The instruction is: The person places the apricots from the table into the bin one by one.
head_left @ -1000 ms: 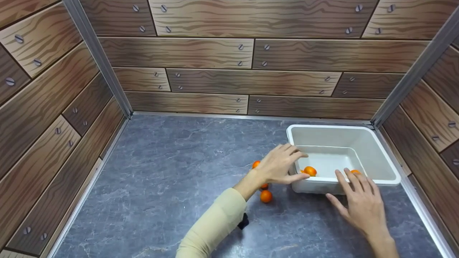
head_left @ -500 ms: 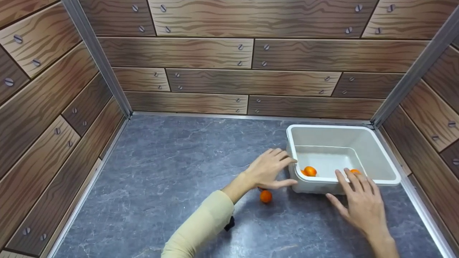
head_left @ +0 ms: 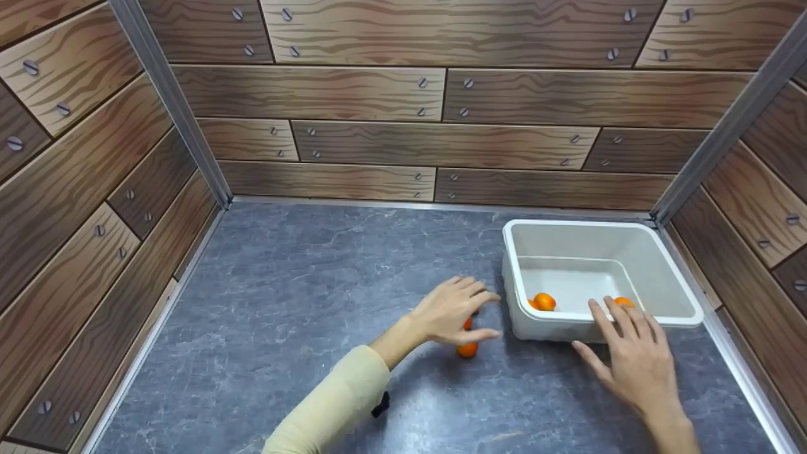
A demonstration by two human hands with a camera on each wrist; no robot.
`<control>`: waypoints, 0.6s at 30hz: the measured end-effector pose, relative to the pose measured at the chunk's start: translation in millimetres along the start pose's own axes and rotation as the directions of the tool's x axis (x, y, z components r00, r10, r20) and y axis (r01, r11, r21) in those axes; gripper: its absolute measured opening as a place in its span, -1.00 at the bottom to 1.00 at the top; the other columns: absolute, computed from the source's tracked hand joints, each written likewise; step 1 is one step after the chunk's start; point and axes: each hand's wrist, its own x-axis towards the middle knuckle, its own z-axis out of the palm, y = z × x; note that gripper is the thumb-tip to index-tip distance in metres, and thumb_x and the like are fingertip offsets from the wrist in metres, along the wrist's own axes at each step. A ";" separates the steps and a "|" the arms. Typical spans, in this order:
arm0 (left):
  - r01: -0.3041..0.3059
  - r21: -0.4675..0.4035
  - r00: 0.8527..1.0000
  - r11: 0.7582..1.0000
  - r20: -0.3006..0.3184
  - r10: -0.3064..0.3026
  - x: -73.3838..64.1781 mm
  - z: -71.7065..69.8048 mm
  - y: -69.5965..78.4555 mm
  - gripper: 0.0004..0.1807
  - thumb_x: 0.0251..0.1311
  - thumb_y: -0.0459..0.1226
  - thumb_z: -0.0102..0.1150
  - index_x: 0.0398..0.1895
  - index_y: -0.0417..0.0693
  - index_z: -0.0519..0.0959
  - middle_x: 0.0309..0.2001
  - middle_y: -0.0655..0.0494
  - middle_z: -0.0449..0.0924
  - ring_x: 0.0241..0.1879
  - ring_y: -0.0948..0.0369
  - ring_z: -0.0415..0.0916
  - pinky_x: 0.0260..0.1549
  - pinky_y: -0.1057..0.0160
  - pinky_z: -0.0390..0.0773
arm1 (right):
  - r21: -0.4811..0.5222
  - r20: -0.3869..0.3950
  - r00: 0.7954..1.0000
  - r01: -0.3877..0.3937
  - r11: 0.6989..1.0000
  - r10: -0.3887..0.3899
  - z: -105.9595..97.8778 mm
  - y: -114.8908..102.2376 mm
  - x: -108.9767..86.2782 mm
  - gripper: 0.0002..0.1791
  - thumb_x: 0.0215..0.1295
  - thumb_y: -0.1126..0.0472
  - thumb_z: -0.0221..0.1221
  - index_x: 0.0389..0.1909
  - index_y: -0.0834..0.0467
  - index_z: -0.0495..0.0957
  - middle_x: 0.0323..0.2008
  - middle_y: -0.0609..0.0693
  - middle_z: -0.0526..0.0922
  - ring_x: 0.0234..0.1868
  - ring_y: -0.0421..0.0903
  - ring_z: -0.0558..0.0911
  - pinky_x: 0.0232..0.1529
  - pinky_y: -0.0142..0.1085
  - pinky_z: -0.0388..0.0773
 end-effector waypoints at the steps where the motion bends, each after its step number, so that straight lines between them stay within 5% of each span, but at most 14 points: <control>1: -0.001 0.000 1.000 1.000 0.000 0.001 -2.2 1.1 -0.7 -0.29 0.40 0.38 -0.01 0.34 0.14 0.56 0.16 0.20 0.66 0.15 0.20 0.60 0.11 0.22 0.58 | 0.004 -0.013 1.000 0.002 1.000 -0.002 0.1 -0.4 0.6 -0.09 0.45 -0.54 -0.13 0.44 0.08 0.50 0.28 0.26 0.62 0.26 0.31 0.54 0.32 0.30 0.37; 18: -0.052 0.061 0.998 0.997 0.033 0.050 -38.8 21.8 3.0 -0.29 0.40 0.36 0.00 0.33 0.11 0.56 0.16 0.19 0.65 0.15 0.20 0.60 0.23 0.18 0.56 | 0.022 -0.057 0.998 0.017 1.000 -0.016 1.4 -0.6 1.9 -0.09 0.45 -0.55 -0.14 0.41 0.08 0.53 0.25 0.25 0.63 0.27 0.31 0.52 0.28 0.30 0.36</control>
